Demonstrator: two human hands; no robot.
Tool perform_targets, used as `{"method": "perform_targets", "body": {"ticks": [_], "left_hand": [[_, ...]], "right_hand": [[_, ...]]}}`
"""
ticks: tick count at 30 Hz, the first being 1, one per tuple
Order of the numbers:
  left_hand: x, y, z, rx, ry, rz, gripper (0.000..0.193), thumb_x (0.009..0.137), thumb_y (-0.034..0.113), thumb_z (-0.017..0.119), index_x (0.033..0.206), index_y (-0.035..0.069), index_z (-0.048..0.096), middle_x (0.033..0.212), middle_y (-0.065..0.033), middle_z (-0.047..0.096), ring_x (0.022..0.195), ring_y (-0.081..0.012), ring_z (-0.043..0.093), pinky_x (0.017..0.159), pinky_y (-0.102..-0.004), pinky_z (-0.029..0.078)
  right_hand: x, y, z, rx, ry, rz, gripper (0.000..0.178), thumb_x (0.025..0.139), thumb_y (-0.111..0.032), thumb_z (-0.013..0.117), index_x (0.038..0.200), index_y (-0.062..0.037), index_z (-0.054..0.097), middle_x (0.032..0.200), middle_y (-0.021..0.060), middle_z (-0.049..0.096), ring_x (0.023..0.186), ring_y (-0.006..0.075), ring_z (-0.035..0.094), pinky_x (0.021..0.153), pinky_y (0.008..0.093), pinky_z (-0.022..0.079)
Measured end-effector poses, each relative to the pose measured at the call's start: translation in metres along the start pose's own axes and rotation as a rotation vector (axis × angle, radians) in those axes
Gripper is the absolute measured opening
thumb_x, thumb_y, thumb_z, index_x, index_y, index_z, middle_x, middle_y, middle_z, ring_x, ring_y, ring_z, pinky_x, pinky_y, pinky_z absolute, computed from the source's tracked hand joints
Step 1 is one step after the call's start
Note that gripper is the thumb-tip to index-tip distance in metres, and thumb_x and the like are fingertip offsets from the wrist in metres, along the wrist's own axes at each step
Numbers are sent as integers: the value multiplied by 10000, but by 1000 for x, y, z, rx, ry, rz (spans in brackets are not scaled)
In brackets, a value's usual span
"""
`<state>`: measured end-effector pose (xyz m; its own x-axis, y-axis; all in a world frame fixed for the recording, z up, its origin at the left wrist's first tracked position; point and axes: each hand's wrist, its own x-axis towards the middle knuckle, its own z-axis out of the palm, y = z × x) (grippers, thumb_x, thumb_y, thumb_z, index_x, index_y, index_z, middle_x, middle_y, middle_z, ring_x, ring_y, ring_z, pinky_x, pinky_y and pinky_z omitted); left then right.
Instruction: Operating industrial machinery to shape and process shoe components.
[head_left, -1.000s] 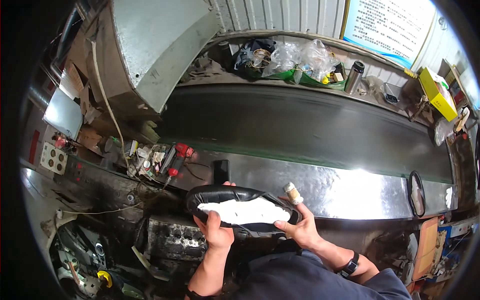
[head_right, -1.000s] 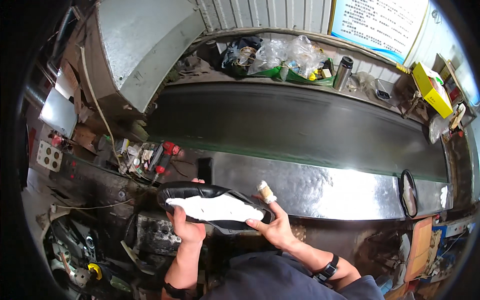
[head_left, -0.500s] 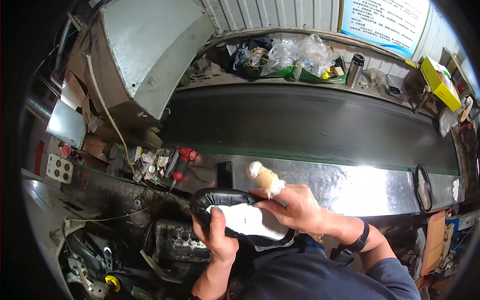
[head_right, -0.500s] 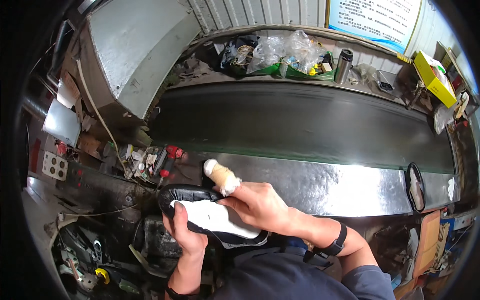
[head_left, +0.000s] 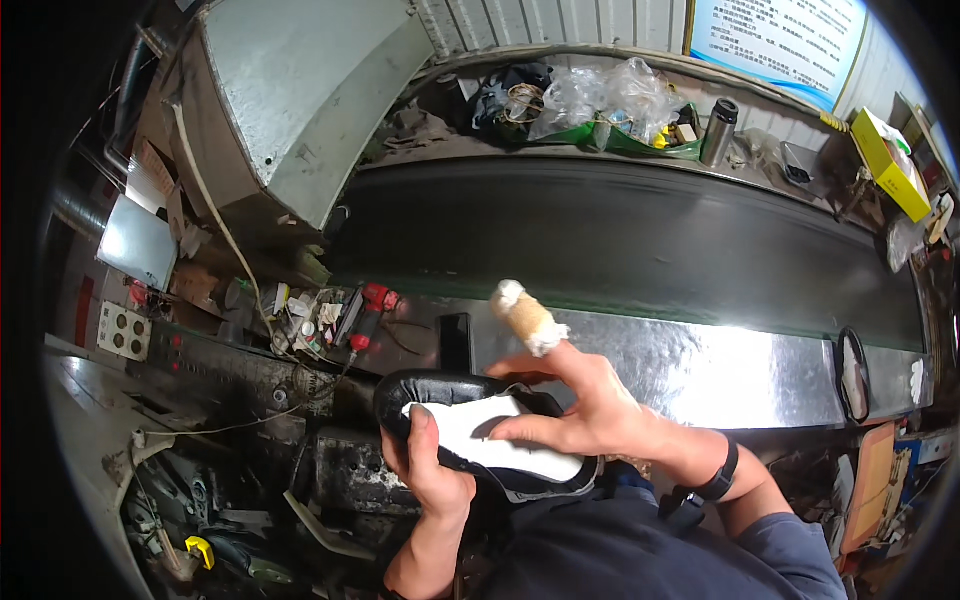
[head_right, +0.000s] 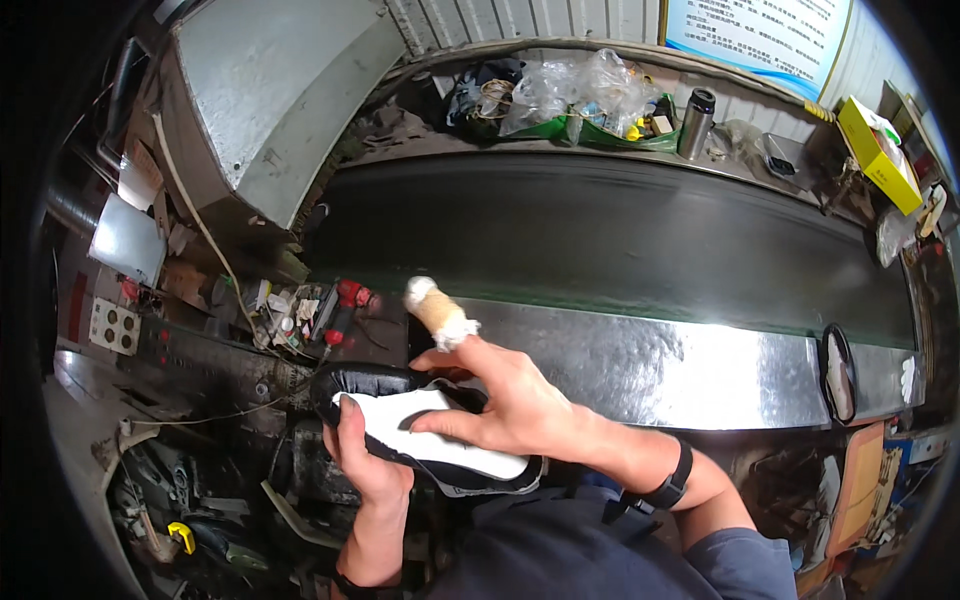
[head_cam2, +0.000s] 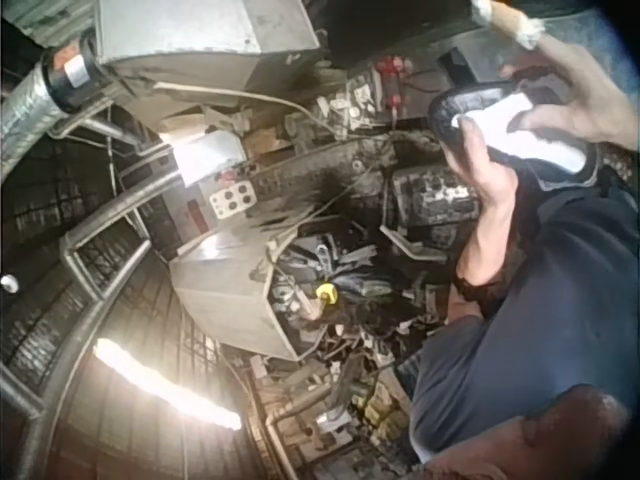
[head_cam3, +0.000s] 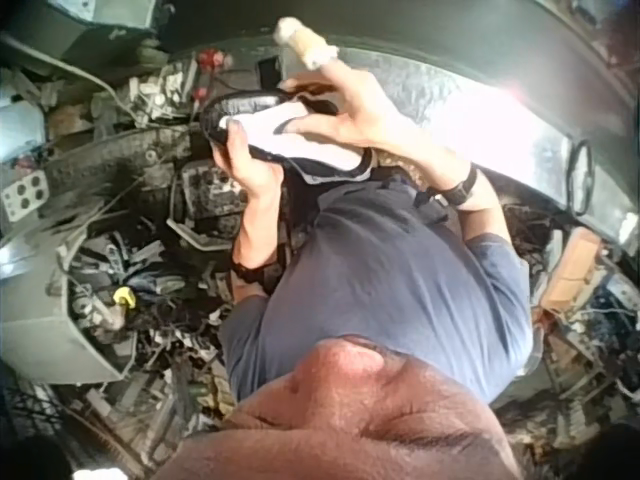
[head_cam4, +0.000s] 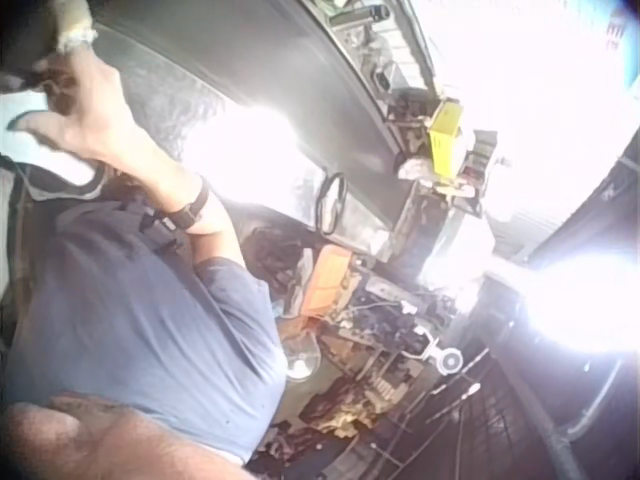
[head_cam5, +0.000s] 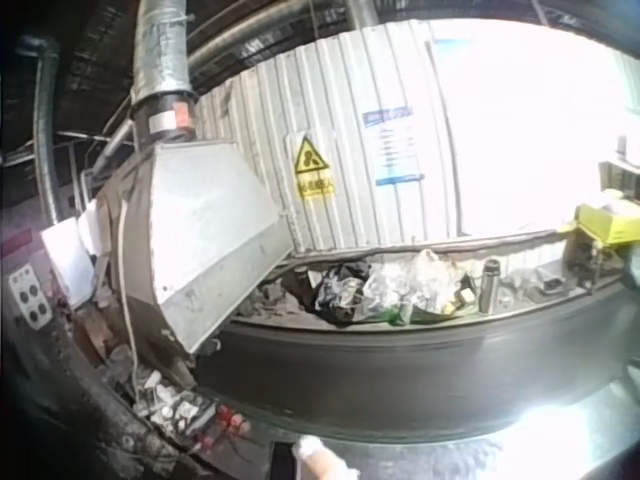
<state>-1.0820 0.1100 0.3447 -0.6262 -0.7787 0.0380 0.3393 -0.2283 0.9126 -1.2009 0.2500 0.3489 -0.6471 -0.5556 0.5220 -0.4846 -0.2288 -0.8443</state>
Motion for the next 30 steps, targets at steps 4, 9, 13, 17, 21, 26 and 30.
{"method": "perform_targets", "body": {"ticks": [4, 9, 13, 17, 21, 26, 30], "left_hand": [[-4, 0, 3, 33, -47, 3, 418, 931, 182, 602, 1302, -6, 553, 1155, -125, 657, 1027, -241, 666, 901, -382, 545], [-1, -5, -3, 78, -57, -3, 373, 944, 152, 588, 1282, -8, 573, 1196, -118, 647, 1078, -215, 632, 934, -360, 508], [-4, -3, 11, 59, -1, -3, 353, 943, 154, 577, 1255, -13, 577, 1186, -127, 650, 1064, -219, 640, 924, -364, 515], [-7, -11, 10, 24, -13, 79, 378, 933, 172, 581, 1260, -18, 572, 1173, -144, 653, 1074, -235, 648, 934, -374, 519], [-6, -18, -4, 15, 55, 67, 415, 935, 186, 561, 1292, -26, 558, 1187, -163, 649, 1083, -265, 653, 949, -397, 521], [-4, -17, -32, -41, -110, -8, 503, 917, 326, 532, 1293, -8, 554, 1179, -204, 655, 1060, -325, 665, 931, -456, 539], [-5, -10, -19, -106, -268, -140, 654, 884, 480, 490, 1339, 10, 517, 1104, -217, 673, 994, -355, 673, 896, -471, 545]], "right_hand": [[10, -1, -15, -164, -209, -117, 343, 832, -103, 769, 1116, 19, 620, 894, 161, 663, 821, 373, 668, 680, 445, 542], [15, 8, -15, -526, -309, -658, 342, 711, -44, 719, 1035, 10, 621, 872, 147, 627, 754, 284, 667, 580, 382, 569], [0, 16, 2, -459, -87, -565, 411, 611, -18, 740, 982, 37, 570, 873, 170, 626, 704, 272, 639, 512, 371, 547], [2, 12, 26, -444, 252, -410, 287, 735, 90, 773, 966, 26, 614, 787, 146, 644, 535, 237, 604, 450, 343, 505], [-4, 8, 18, -380, 200, -468, 292, 739, 65, 791, 989, 36, 643, 783, 146, 689, 605, 282, 691, 498, 319, 538], [3, -7, -14, 221, -18, -223, 411, 775, 8, 836, 1159, 23, 690, 821, 95, 719, 673, 175, 670, 625, 301, 527], [22, -10, -16, 609, -100, 244, 638, 943, -64, 704, 1494, -12, 385, 884, 70, 698, 831, 122, 655, 786, 288, 531]]}}
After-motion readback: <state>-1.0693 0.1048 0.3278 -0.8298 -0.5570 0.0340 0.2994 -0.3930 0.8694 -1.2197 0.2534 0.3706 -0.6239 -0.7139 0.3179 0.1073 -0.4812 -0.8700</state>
